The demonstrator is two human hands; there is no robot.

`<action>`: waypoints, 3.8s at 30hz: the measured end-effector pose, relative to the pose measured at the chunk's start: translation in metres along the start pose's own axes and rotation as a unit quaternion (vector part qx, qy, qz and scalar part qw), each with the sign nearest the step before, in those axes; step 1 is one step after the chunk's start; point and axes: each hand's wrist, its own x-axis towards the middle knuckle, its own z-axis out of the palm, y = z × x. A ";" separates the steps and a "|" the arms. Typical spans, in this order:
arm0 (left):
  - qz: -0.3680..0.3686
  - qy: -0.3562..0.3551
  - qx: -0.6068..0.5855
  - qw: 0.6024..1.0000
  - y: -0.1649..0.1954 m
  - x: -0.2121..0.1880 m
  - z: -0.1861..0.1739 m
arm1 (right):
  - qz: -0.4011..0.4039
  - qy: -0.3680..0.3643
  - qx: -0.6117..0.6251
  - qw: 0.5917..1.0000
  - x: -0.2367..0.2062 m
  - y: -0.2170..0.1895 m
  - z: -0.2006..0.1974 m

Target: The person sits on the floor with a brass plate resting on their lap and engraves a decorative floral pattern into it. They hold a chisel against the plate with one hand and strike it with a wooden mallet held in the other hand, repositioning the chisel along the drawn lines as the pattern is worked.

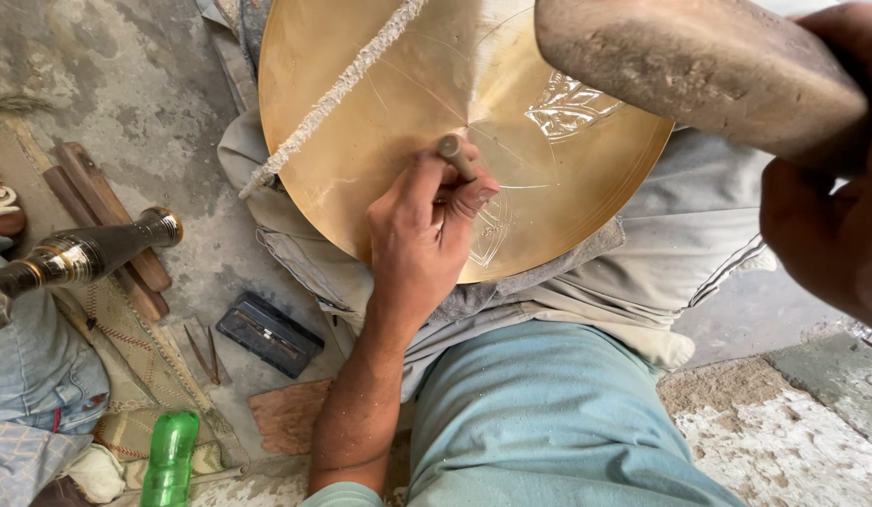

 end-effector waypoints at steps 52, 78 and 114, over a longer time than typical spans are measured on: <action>0.042 0.006 0.128 0.991 0.000 0.004 0.004 | -0.067 -0.046 -0.177 0.981 0.041 -0.027 -0.016; 0.054 -0.021 0.130 0.990 0.002 0.007 0.000 | 0.031 -0.014 -0.010 0.999 0.030 -0.025 -0.009; 0.050 -0.038 0.157 0.986 0.006 0.012 -0.001 | -0.038 -0.012 -0.223 0.974 0.027 -0.017 -0.007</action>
